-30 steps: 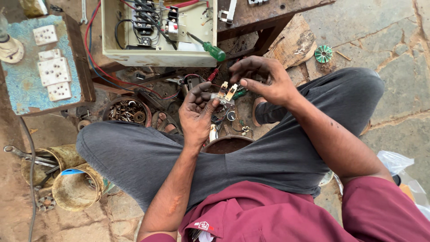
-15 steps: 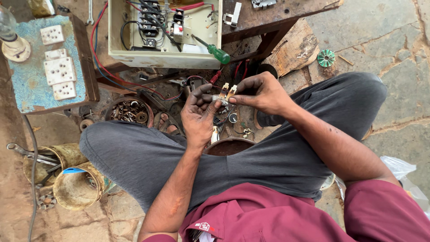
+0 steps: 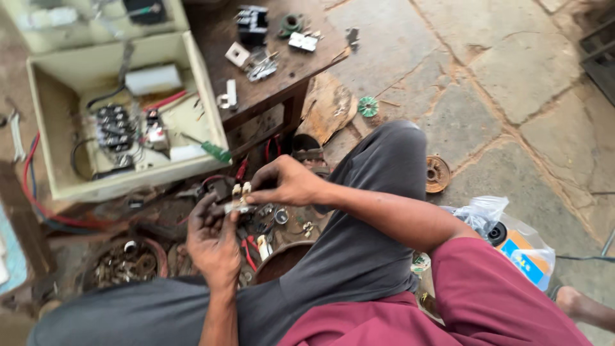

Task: The person sits cross-legged on the floor and uses a green screwdriver to disassemble and reassemble a white electrical component. They remove screws, separate the housing, manipulate internal parts, and then reassemble the unit.

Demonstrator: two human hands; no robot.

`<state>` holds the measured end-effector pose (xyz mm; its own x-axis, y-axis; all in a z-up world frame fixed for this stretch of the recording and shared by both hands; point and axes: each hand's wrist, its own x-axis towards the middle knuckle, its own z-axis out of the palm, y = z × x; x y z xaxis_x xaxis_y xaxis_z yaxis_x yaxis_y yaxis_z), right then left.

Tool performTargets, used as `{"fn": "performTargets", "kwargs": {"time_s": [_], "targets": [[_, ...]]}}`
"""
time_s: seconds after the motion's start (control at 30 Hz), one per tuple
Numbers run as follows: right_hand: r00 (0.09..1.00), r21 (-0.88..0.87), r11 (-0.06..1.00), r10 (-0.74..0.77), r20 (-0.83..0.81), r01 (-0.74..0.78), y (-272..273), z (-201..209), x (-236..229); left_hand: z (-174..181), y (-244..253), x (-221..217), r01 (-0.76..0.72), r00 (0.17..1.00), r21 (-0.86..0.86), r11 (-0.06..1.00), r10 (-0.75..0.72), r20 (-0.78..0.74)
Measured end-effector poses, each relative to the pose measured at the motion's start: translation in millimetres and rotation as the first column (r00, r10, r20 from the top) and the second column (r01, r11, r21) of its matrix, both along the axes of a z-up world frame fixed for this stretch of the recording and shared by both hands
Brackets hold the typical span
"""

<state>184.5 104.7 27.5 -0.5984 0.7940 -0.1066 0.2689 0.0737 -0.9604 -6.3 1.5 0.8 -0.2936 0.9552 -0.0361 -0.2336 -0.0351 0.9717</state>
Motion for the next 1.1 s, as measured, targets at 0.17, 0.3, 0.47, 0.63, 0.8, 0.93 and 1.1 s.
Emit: {"fn": "performTargets", "kwargs": {"time_s": [0.17,0.3,0.47,0.63,0.8,0.93,1.1], "targets": [[0.995,-0.114,0.993,-0.033,-0.098,0.021,-1,-10,-5,-9,-2,0,-0.01,0.976,-0.023,1.0,0.015,0.217],[0.999,-0.085,0.995,-0.044,-0.03,0.042,1,-10,1,-26,4,10,0.019,0.883,-0.147,0.989,0.052,0.466],[1.0,-0.063,0.998,0.002,0.027,0.0,6,-4,-1,-38,-1,7,-0.045,0.882,-0.147,0.988,0.108,0.46],[0.856,0.087,0.996,-0.023,0.516,-0.026,39,11,21,-31,-2,8,-0.086,0.947,-0.127,0.988,0.121,0.299],[0.673,0.197,0.952,-0.304,0.674,0.233,163,3,63,-26,1,4,-0.047,0.993,-0.229,0.972,0.071,0.095],[0.529,0.511,0.853,-0.485,0.696,0.11,247,-35,111,-32,4,4,0.009,0.998,-0.32,0.947,-0.027,-0.052],[0.621,0.399,0.836,-0.548,0.561,0.377,298,-75,164,-42,9,1,0.032,0.997,-0.418,0.908,-0.059,-0.053]]}}
